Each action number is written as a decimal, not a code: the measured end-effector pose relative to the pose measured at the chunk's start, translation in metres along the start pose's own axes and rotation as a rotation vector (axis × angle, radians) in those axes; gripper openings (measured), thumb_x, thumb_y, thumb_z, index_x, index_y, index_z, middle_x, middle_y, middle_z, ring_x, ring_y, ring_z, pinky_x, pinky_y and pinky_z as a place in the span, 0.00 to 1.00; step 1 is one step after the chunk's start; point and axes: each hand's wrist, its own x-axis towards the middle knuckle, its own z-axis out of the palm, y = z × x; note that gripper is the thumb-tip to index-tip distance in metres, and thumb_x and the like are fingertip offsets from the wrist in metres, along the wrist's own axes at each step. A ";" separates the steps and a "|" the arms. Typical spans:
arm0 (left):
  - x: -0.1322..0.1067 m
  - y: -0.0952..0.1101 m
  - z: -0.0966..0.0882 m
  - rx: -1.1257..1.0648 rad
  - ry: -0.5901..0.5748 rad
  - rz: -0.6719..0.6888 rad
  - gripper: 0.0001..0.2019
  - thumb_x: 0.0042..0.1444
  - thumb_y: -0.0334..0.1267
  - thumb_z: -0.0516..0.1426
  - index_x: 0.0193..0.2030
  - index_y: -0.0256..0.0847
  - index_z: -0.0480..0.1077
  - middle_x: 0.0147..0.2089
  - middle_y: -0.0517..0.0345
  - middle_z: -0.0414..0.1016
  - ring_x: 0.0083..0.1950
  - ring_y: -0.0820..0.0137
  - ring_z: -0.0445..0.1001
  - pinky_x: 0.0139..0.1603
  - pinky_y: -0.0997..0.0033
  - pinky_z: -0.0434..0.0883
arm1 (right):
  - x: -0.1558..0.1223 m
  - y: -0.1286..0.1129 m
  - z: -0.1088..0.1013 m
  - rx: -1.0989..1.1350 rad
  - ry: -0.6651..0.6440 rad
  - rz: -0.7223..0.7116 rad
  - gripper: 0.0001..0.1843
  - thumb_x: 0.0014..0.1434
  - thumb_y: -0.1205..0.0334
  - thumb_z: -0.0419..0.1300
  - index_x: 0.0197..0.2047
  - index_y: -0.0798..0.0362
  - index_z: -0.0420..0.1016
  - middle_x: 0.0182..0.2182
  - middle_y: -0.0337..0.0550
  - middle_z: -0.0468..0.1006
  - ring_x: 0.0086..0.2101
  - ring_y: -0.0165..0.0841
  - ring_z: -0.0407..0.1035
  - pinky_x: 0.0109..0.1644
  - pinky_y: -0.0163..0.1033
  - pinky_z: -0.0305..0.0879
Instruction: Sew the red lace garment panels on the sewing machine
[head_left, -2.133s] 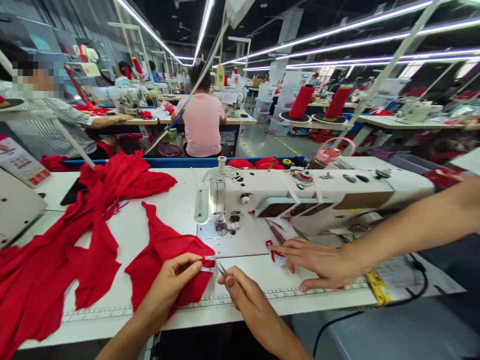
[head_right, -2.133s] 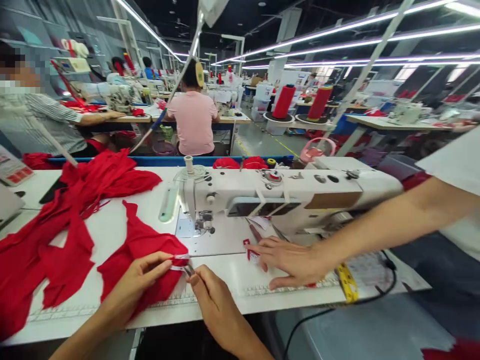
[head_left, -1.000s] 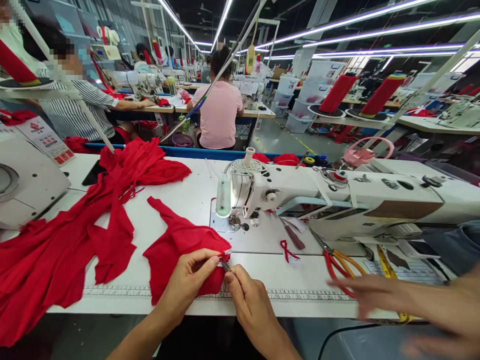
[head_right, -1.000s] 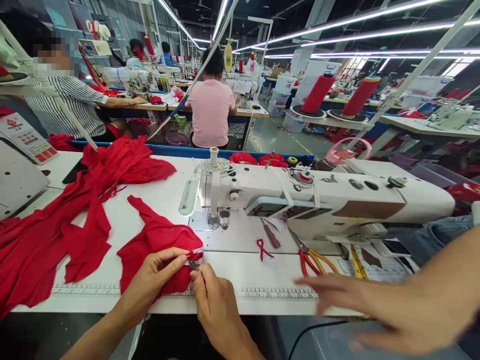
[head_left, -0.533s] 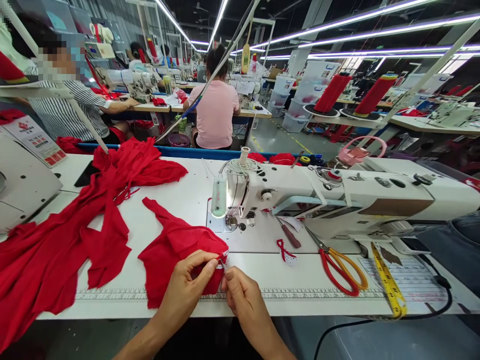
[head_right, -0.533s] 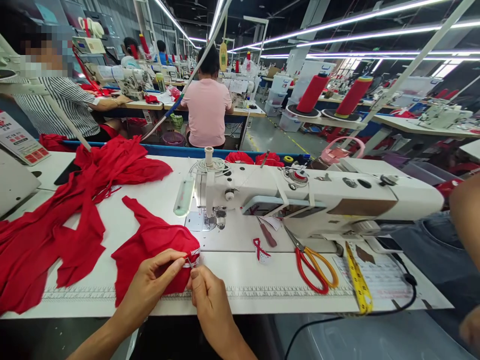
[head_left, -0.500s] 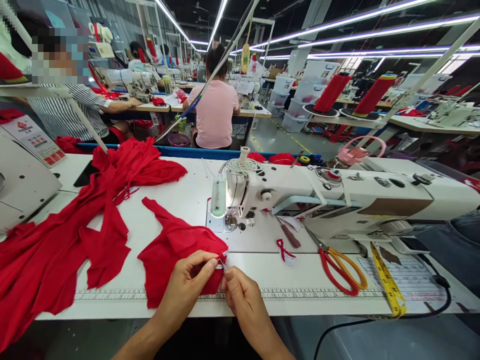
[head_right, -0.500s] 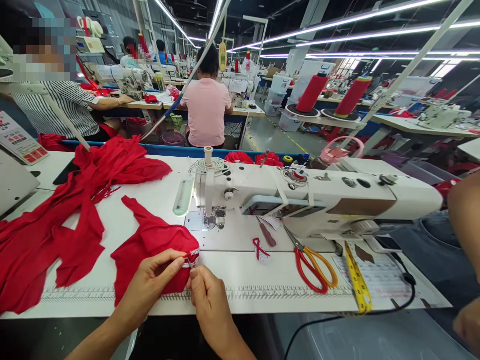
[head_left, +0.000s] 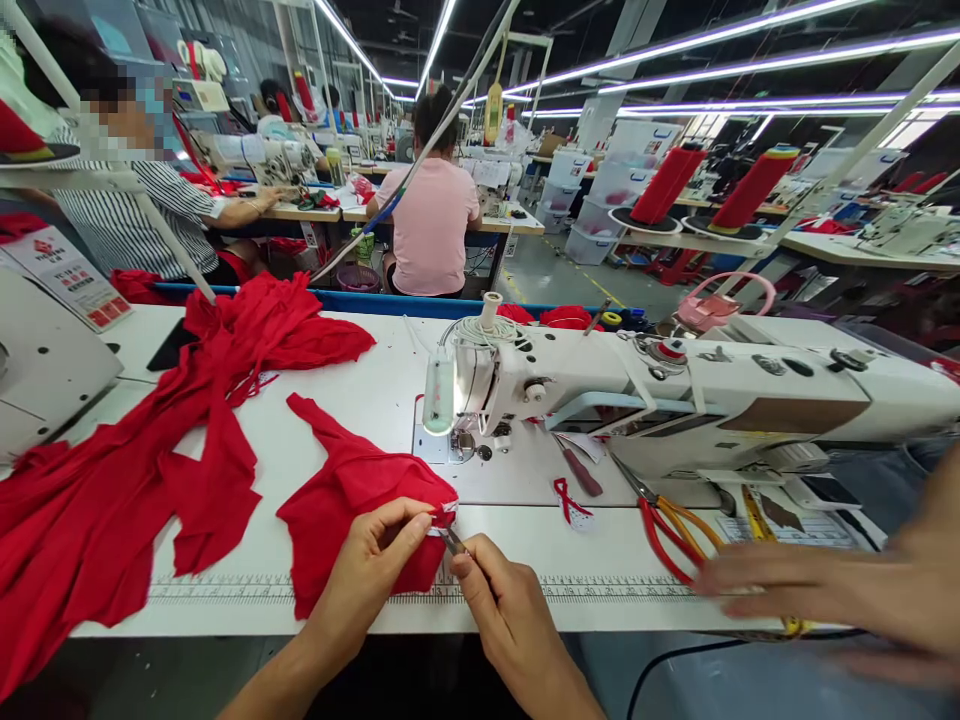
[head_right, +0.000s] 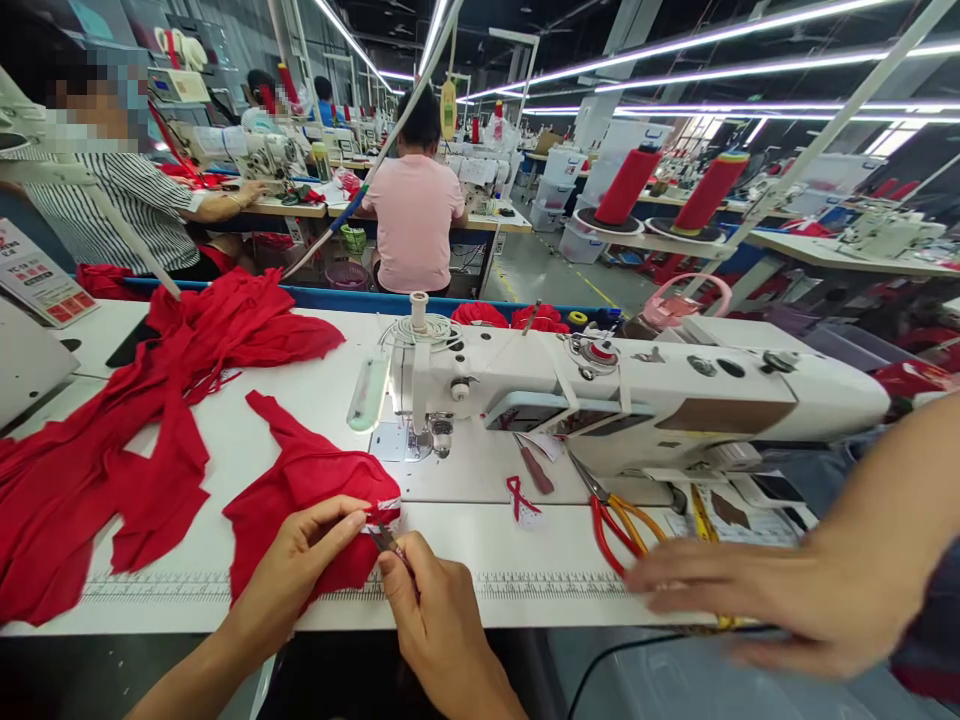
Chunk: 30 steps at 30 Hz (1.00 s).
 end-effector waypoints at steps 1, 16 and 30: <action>0.000 0.000 0.000 0.002 0.002 -0.002 0.14 0.62 0.49 0.59 0.41 0.41 0.79 0.40 0.56 0.78 0.44 0.65 0.72 0.47 0.72 0.69 | 0.000 0.000 -0.001 -0.006 -0.006 -0.003 0.18 0.72 0.50 0.46 0.31 0.49 0.57 0.23 0.31 0.60 0.23 0.27 0.52 0.28 0.34 0.46; 0.001 0.000 -0.006 0.046 -0.026 -0.012 0.13 0.62 0.48 0.58 0.41 0.40 0.76 0.39 0.57 0.77 0.42 0.67 0.72 0.44 0.73 0.69 | 0.011 -0.002 -0.009 0.123 -0.096 0.080 0.23 0.72 0.44 0.44 0.32 0.50 0.64 0.23 0.33 0.60 0.24 0.28 0.52 0.28 0.35 0.48; 0.002 0.001 -0.007 0.023 -0.035 -0.062 0.14 0.61 0.49 0.58 0.39 0.40 0.76 0.37 0.58 0.75 0.40 0.69 0.69 0.42 0.75 0.66 | 0.012 -0.004 -0.013 0.131 -0.142 0.101 0.23 0.71 0.43 0.45 0.32 0.51 0.64 0.23 0.33 0.59 0.25 0.27 0.52 0.29 0.35 0.48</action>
